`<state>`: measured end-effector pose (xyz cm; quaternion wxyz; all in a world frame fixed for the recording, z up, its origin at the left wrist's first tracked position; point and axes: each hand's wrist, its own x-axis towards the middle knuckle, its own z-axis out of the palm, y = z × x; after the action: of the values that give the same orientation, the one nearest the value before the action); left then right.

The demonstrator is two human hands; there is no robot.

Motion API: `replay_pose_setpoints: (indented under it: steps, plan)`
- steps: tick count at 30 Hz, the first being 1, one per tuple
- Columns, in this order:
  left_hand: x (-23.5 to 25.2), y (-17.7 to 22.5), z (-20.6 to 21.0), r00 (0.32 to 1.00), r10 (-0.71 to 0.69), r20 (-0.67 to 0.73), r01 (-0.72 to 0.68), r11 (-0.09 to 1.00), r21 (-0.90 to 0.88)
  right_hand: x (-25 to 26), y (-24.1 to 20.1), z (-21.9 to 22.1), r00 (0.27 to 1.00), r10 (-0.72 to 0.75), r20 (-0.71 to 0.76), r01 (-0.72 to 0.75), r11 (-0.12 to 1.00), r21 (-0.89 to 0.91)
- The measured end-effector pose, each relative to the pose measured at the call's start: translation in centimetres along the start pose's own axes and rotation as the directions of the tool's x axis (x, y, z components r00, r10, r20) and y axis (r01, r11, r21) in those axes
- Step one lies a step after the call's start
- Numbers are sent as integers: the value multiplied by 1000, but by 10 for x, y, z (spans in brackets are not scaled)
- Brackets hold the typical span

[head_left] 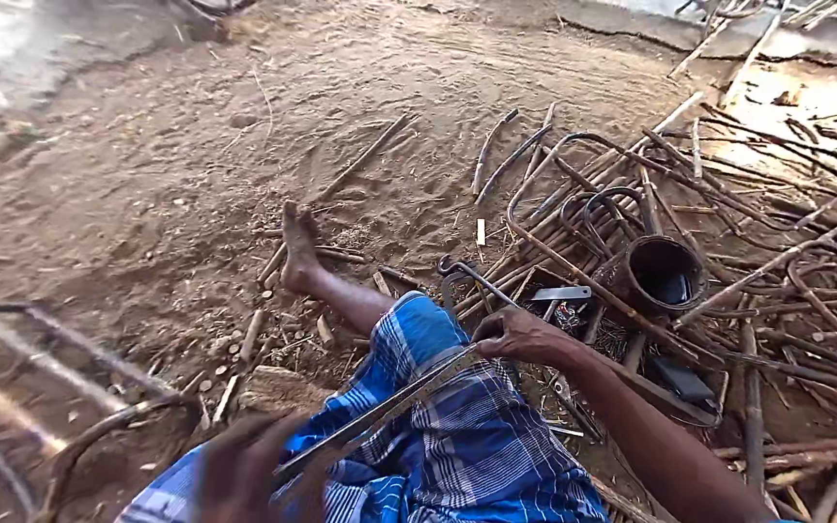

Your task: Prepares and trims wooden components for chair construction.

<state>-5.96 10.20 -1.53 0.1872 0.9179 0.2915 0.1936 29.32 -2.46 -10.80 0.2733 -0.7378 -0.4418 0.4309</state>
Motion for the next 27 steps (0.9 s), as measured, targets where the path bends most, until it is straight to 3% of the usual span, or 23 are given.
replay_pose_setpoints:
  steps: [3,5,8,17,23,25,27]
  plan:
    - [53,20,65,933,226,281,-227,973,-30,-4,-11,0,1000,-4,-1,4,1000,-9]
    - [75,17,93,862,268,430,-259,963,-80,-8,-17,-2,1000,-9,-23,9,1000,-21]
    - [85,15,110,808,273,522,-236,962,-138,-13,-19,-3,999,-33,-37,32,999,-25]
    - [81,2,103,853,290,433,-282,956,-83,4,-34,0,997,-80,-13,80,997,-16]
    - [77,-22,61,904,151,400,-152,988,-30,5,-61,5,982,-184,37,183,983,17]
    - [70,-42,24,932,57,359,-73,997,31,6,-70,7,929,-290,229,296,955,7]
    - [57,-65,-15,962,-8,272,-26,993,118,27,-85,13,744,-393,540,458,889,16]
